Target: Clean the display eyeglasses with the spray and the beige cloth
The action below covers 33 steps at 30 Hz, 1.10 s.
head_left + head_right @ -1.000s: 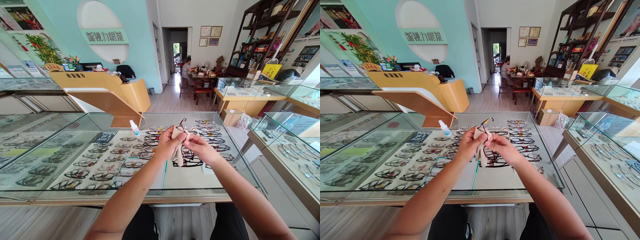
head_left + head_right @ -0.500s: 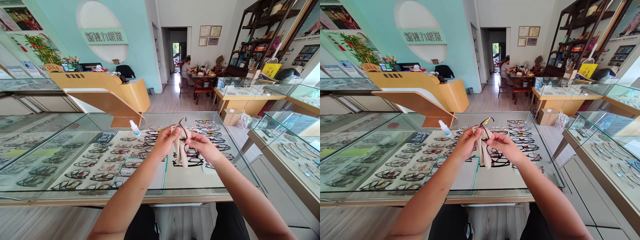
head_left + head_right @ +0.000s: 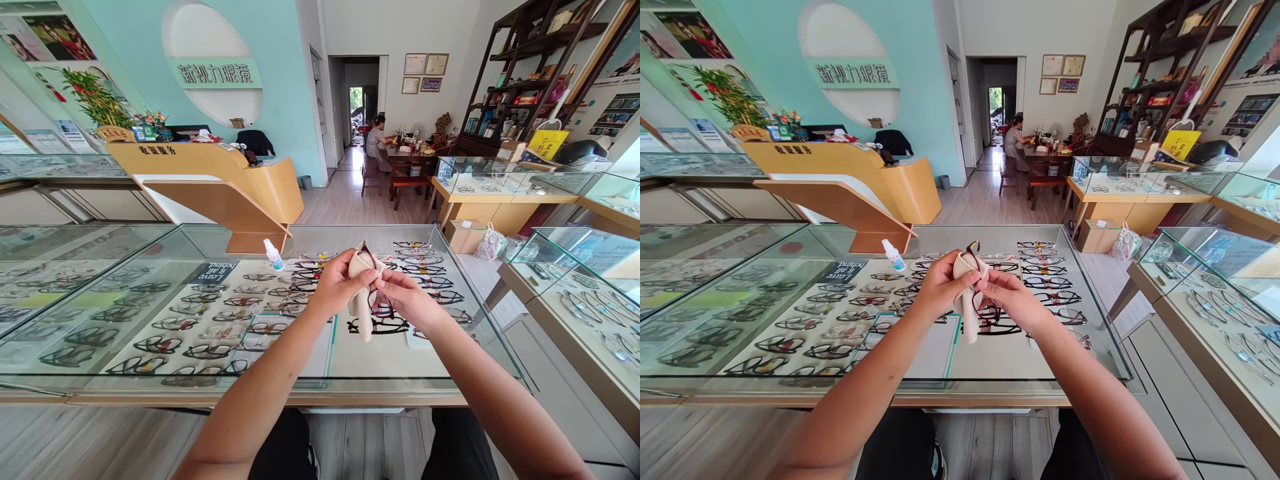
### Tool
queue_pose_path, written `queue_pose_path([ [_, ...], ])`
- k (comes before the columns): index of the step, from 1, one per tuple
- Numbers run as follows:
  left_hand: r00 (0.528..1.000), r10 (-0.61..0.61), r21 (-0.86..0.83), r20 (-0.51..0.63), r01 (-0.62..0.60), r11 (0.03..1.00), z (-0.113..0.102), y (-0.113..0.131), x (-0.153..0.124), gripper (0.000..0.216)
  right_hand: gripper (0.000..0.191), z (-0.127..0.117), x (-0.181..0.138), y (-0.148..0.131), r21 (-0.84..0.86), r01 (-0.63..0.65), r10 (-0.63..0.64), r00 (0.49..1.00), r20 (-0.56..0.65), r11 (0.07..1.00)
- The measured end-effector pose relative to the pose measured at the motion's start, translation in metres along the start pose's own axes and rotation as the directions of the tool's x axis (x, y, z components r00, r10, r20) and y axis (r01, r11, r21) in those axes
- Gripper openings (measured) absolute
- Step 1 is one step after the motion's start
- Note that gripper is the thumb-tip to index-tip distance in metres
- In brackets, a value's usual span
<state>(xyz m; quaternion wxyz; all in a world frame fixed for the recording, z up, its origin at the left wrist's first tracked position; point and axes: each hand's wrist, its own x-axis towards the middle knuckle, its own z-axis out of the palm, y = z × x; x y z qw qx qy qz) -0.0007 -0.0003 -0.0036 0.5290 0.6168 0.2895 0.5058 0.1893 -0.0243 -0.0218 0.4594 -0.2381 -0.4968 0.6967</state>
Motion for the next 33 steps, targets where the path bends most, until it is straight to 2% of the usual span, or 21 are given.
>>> queue_pose_path([
  [7,0.984,0.066,0.042,-0.163,-0.06,0.997,0.006,-0.003,-0.001,0.053,0.03,-0.004,-0.002,0.005,-0.088,0.02,-0.019,1.0,0.01,0.996],
  [10,0.982,0.063,0.03,-0.178,-0.059,0.998,0.004,-0.004,0.0,0.058,0.029,-0.005,-0.002,0.004,-0.132,0.032,-0.03,0.999,0.015,0.991],
  [16,1.0,0.024,-0.1,-0.017,-0.025,0.995,-0.007,-0.006,0.004,0.047,0.036,-0.003,-0.003,-0.005,-0.095,0.051,-0.056,0.997,-0.049,0.994],
  [22,0.995,0.01,-0.126,0.102,0.003,0.992,-0.007,-0.004,0.004,0.041,0.035,-0.006,-0.001,-0.004,-0.043,0.062,-0.065,0.996,-0.065,0.997],
  [27,1.0,0.024,-0.061,0.006,-0.024,0.998,0.001,-0.001,0.001,0.046,0.035,-0.006,0.001,0.004,-0.081,0.059,-0.061,0.998,-0.014,0.995],
  [33,0.98,0.125,0.057,-0.157,-0.117,0.992,0.007,-0.002,-0.001,0.052,0.034,-0.004,0.0,0.008,-0.158,0.067,-0.06,0.997,0.047,0.985],
])
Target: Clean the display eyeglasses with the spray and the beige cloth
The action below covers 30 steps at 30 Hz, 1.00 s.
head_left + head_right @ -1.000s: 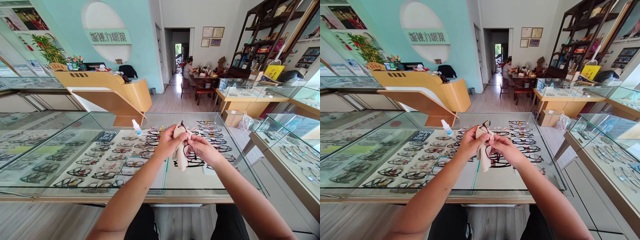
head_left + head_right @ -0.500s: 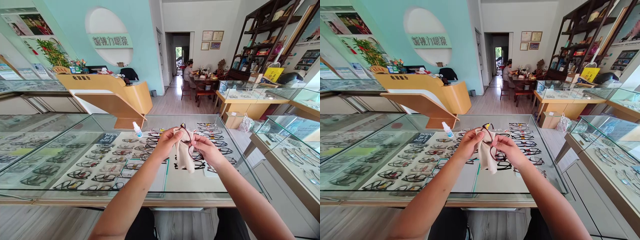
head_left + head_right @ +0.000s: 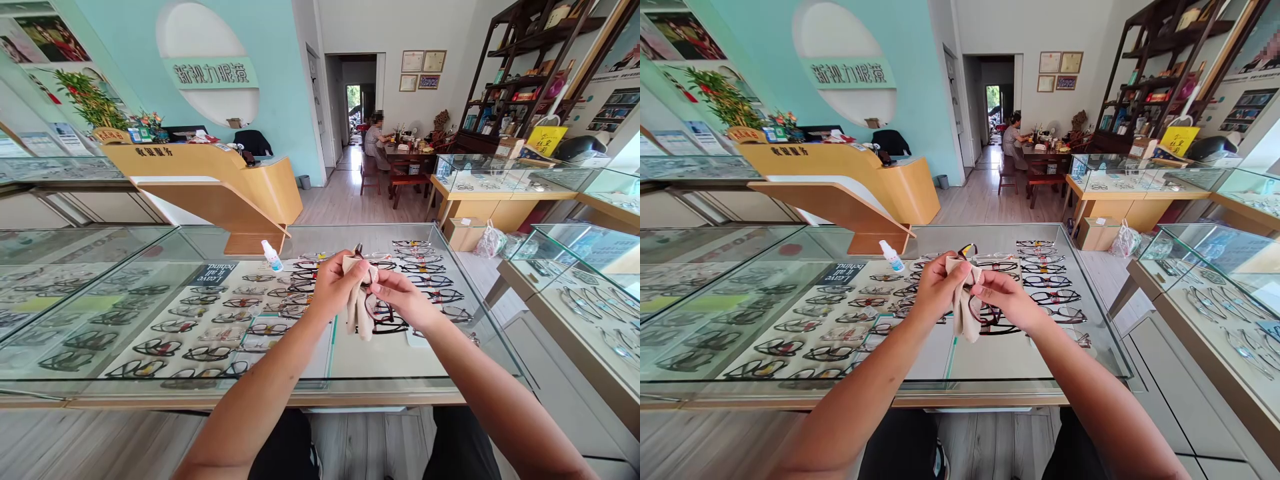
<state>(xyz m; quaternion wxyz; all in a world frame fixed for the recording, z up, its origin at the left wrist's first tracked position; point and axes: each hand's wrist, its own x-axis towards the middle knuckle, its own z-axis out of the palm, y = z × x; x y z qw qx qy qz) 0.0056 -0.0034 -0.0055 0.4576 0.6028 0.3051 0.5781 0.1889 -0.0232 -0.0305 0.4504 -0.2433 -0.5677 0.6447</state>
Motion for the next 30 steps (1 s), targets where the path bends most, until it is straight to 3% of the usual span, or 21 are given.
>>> queue_pose_path([
  [4,0.999,0.013,0.026,-0.042,-0.012,1.0,-0.003,-0.002,0.002,0.054,0.034,-0.003,0.001,0.0,-0.001,0.012,-0.012,1.0,-0.026,1.0],
  [10,0.975,-0.064,-0.067,0.213,0.08,0.995,-0.011,0.004,0.008,0.043,0.034,-0.009,0.0,-0.005,0.014,0.031,-0.03,0.996,-0.081,0.999],
  [12,0.966,-0.084,-0.072,0.244,0.104,0.992,-0.01,0.005,0.006,0.045,0.033,-0.009,0.0,-0.005,0.029,0.029,-0.027,0.996,-0.081,0.999],
  [17,0.994,-0.022,0.024,0.105,0.02,1.0,-0.003,0.003,0.0,0.041,0.033,-0.007,0.0,-0.001,-0.005,0.02,-0.02,0.999,-0.027,1.0],
  [21,0.999,0.04,0.064,0.033,-0.042,0.997,-0.003,0.003,0.002,0.053,0.034,-0.006,-0.001,-0.002,-0.028,0.006,-0.007,1.0,-0.021,1.0],
  [30,0.982,-0.055,-0.008,0.178,0.058,0.998,-0.007,0.004,0.003,0.046,0.035,-0.01,-0.002,-0.007,-0.011,0.015,-0.016,0.994,-0.111,1.0],
])
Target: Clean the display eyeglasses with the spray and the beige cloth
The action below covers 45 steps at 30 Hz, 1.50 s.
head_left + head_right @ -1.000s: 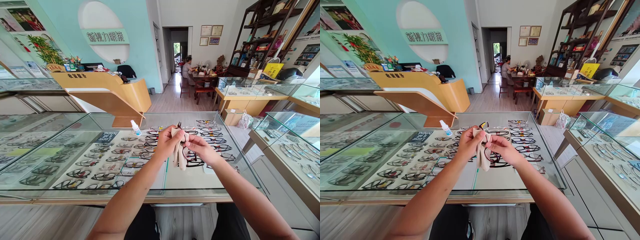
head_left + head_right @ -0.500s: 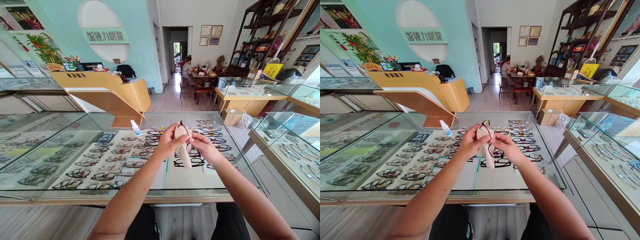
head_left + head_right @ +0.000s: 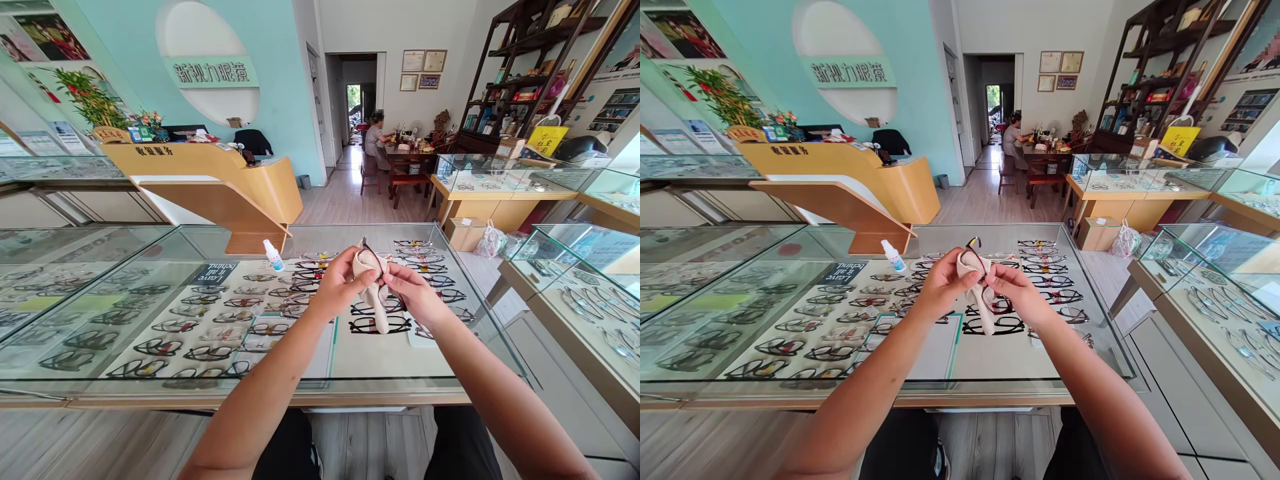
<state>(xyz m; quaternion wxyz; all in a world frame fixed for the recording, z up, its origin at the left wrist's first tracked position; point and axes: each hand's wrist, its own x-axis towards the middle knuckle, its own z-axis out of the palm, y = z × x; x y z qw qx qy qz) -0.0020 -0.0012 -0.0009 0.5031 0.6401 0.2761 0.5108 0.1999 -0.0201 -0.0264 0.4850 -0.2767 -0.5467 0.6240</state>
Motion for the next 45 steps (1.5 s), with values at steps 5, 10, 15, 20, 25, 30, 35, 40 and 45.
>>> queue_pose_path([
  [5,0.999,-0.023,0.015,-0.026,0.023,1.0,0.002,0.002,-0.002,0.045,0.036,0.005,0.0,0.007,0.0,0.007,-0.007,1.0,0.011,1.0],
  [10,0.994,0.049,0.077,-0.098,-0.041,0.996,0.003,0.002,-0.002,0.046,0.038,0.009,-0.001,0.008,-0.052,0.026,-0.022,0.996,0.082,0.998],
  [15,0.976,0.099,0.151,-0.191,-0.071,0.986,0.006,-0.002,-0.004,0.053,0.042,0.014,-0.001,0.006,-0.1,0.03,-0.022,0.996,0.082,0.995],
  [20,0.963,0.08,0.12,-0.259,-0.05,0.992,0.01,0.0,-0.003,0.059,0.046,0.019,-0.001,0.004,-0.077,0.011,-0.006,0.998,0.07,0.997],
  [25,0.969,0.06,0.082,-0.241,-0.041,0.996,0.009,-0.004,-0.002,0.055,0.046,0.02,-0.001,0.003,-0.049,0.028,-0.027,0.999,0.023,0.998],
  [30,0.976,0.005,-0.034,-0.217,-0.012,0.999,0.006,-0.013,0.0,0.049,0.043,0.019,0.0,0.004,-0.029,0.037,-0.037,0.999,-0.013,0.999],
  [35,0.974,-0.034,-0.142,-0.223,0.002,0.99,0.003,-0.024,0.004,0.048,0.042,0.019,0.0,0.006,-0.01,0.049,-0.049,0.998,-0.031,0.999],
  [40,0.949,-0.075,-0.19,-0.306,0.017,0.982,0.001,-0.028,0.007,0.05,0.037,0.019,0.001,0.007,0.067,0.061,-0.058,0.997,-0.047,0.996],
  [45,0.928,-0.075,-0.214,-0.366,-0.005,0.977,-0.003,-0.016,0.01,0.052,0.036,0.013,0.001,0.003,0.042,0.104,-0.096,0.984,-0.151,0.994],
])
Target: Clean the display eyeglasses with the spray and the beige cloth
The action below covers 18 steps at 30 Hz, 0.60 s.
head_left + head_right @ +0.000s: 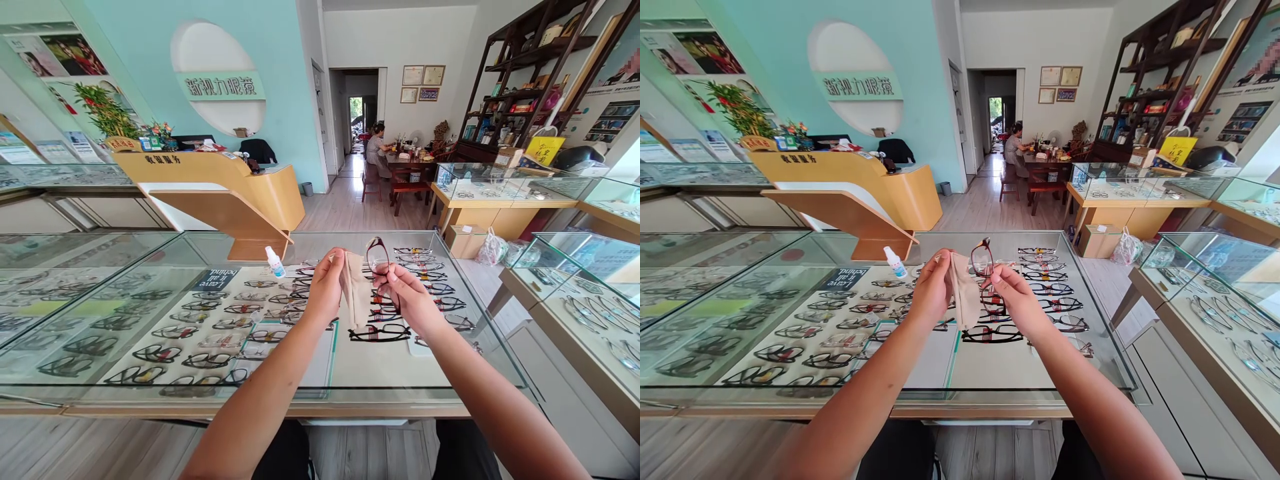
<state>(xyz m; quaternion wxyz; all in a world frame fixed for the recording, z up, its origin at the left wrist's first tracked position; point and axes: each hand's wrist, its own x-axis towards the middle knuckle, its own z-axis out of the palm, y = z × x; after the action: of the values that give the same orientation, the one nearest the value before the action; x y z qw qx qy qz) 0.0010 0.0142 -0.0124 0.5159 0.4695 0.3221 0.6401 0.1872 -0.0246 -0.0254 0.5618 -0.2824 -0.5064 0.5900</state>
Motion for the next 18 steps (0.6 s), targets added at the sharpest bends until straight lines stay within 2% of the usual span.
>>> queue_pose_path([
  [3,0.999,0.008,0.029,0.052,-0.01,1.0,-0.002,0.008,0.0,0.048,0.035,-0.003,0.001,-0.006,-0.017,0.042,-0.042,0.999,-0.006,0.999],
  [5,0.991,0.114,0.164,0.073,-0.125,0.979,-0.004,0.011,-0.003,0.044,0.036,-0.004,0.001,-0.01,-0.037,0.059,-0.059,0.998,0.014,0.998],
  [8,0.931,0.332,0.434,0.152,-0.365,0.824,-0.007,0.013,-0.011,0.033,0.034,-0.005,0.001,-0.014,-0.046,0.058,-0.056,0.998,0.035,0.997],
  [11,0.871,0.424,0.537,0.247,-0.487,0.689,-0.008,0.012,-0.017,0.022,0.031,-0.006,0.001,-0.015,-0.013,0.038,-0.038,0.998,0.045,0.999],
  [12,0.868,0.428,0.542,0.251,-0.492,0.681,-0.008,0.012,-0.018,0.02,0.03,-0.006,0.001,-0.016,-0.002,0.028,-0.028,0.999,0.044,1.0],
  [14,0.892,0.402,0.519,0.206,-0.448,0.728,-0.007,0.012,-0.016,0.02,0.031,-0.007,0.002,-0.015,0.005,0.005,-0.005,0.999,0.037,1.0],
  [16,0.939,0.321,0.429,0.122,-0.341,0.836,-0.006,0.012,-0.012,0.025,0.033,-0.008,0.002,-0.015,-0.006,0.005,-0.004,0.999,0.031,1.0],
  [18,0.982,0.18,0.27,0.058,-0.189,0.944,-0.005,0.012,-0.006,0.03,0.032,-0.008,0.003,-0.013,-0.056,0.045,-0.043,0.998,0.035,0.997],
])
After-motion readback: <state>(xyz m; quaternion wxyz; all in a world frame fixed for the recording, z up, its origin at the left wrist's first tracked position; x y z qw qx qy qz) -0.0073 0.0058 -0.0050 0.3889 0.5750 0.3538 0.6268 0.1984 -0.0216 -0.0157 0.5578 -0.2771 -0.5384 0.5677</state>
